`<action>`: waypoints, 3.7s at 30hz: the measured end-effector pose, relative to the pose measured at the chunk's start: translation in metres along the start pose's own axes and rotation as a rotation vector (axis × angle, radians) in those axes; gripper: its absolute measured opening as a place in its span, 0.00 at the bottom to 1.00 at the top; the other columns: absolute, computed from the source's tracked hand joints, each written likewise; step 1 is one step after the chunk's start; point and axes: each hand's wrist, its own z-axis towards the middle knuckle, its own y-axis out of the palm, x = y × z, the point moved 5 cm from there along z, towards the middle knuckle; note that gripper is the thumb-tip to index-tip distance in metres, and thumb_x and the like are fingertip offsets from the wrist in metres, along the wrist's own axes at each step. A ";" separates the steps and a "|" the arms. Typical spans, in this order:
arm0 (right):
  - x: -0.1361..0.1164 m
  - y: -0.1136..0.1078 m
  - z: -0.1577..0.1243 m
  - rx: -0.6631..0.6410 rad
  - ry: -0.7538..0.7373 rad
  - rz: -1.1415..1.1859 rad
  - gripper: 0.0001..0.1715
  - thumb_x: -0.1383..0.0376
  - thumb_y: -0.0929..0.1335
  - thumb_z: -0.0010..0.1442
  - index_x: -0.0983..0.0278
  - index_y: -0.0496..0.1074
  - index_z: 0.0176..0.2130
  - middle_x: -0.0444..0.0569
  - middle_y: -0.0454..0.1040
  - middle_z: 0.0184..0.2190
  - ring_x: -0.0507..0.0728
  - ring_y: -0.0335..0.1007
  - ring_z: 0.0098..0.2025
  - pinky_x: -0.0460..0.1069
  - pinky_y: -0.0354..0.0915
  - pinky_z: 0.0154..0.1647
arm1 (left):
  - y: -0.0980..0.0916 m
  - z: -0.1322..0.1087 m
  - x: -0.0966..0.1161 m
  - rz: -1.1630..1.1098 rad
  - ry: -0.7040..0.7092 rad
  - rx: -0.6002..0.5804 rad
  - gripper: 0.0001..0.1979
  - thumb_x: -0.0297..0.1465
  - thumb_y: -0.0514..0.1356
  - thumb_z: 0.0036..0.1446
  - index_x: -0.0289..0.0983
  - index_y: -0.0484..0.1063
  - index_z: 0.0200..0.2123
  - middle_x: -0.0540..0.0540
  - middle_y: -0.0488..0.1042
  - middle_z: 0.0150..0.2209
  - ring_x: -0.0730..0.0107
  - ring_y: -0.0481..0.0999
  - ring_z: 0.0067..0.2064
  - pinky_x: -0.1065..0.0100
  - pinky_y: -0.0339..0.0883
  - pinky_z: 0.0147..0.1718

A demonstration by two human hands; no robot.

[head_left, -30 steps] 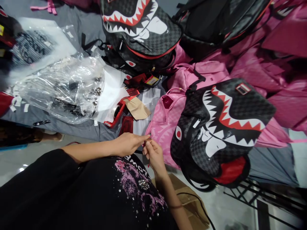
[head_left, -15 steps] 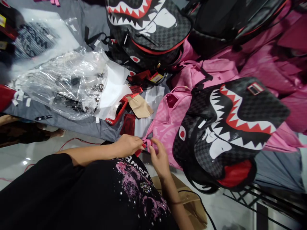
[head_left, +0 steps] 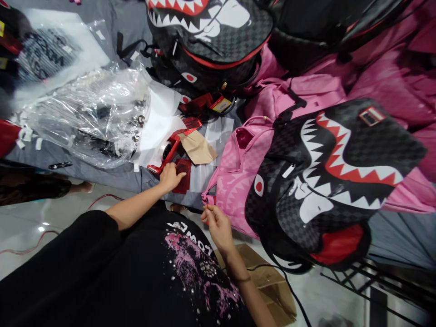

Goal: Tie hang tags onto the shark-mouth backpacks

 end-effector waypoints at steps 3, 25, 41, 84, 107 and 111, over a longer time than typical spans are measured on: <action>0.003 0.003 -0.003 -0.048 -0.025 -0.056 0.17 0.54 0.61 0.66 0.62 0.71 0.42 0.47 0.74 0.27 0.55 0.72 0.28 0.50 0.70 0.33 | 0.019 0.014 0.004 0.182 -0.049 0.083 0.33 0.43 0.69 0.52 0.28 0.64 0.53 0.28 0.66 0.55 0.43 0.66 0.58 0.54 0.66 0.52; 0.018 -0.018 0.010 -0.025 -0.096 -0.164 0.18 0.58 0.60 0.67 0.63 0.73 0.45 0.52 0.78 0.34 0.58 0.76 0.35 0.52 0.71 0.39 | -0.003 0.027 -0.009 -0.028 -0.132 0.130 0.09 0.37 0.62 0.59 0.40 0.77 0.39 0.45 0.80 0.37 0.60 0.77 0.42 0.66 0.64 0.39; -0.012 -0.011 0.022 0.035 0.027 0.164 0.20 0.51 0.64 0.64 0.64 0.72 0.43 0.42 0.69 0.24 0.51 0.65 0.25 0.46 0.64 0.27 | -0.035 -0.011 0.047 -0.867 -0.056 -0.224 0.09 0.33 0.61 0.57 0.35 0.70 0.40 0.53 0.69 0.25 0.79 0.65 0.20 0.77 0.57 0.20; -0.093 -0.062 0.020 0.203 -0.125 -0.105 0.12 0.58 0.64 0.65 0.63 0.71 0.36 0.40 0.64 0.18 0.50 0.59 0.21 0.45 0.56 0.23 | -0.058 -0.059 0.136 -0.454 0.451 -0.766 0.03 0.27 0.60 0.54 0.35 0.73 0.30 0.50 0.72 0.24 0.73 0.71 0.27 0.72 0.62 0.29; -0.087 -0.048 0.001 0.408 -0.061 0.102 0.12 0.57 0.64 0.64 0.62 0.67 0.34 0.38 0.64 0.18 0.49 0.59 0.19 0.44 0.56 0.22 | -0.059 -0.096 0.133 -0.436 0.941 -0.290 0.17 0.32 0.57 0.64 0.36 0.74 0.54 0.42 0.79 0.49 0.66 0.81 0.46 0.66 0.74 0.47; -0.074 -0.028 -0.005 0.358 -0.063 0.384 0.13 0.55 0.65 0.65 0.62 0.67 0.34 0.37 0.64 0.18 0.48 0.58 0.19 0.44 0.57 0.22 | -0.057 -0.091 0.127 -0.784 0.783 -0.459 0.15 0.37 0.55 0.67 0.34 0.76 0.46 0.41 0.81 0.44 0.66 0.81 0.46 0.67 0.75 0.48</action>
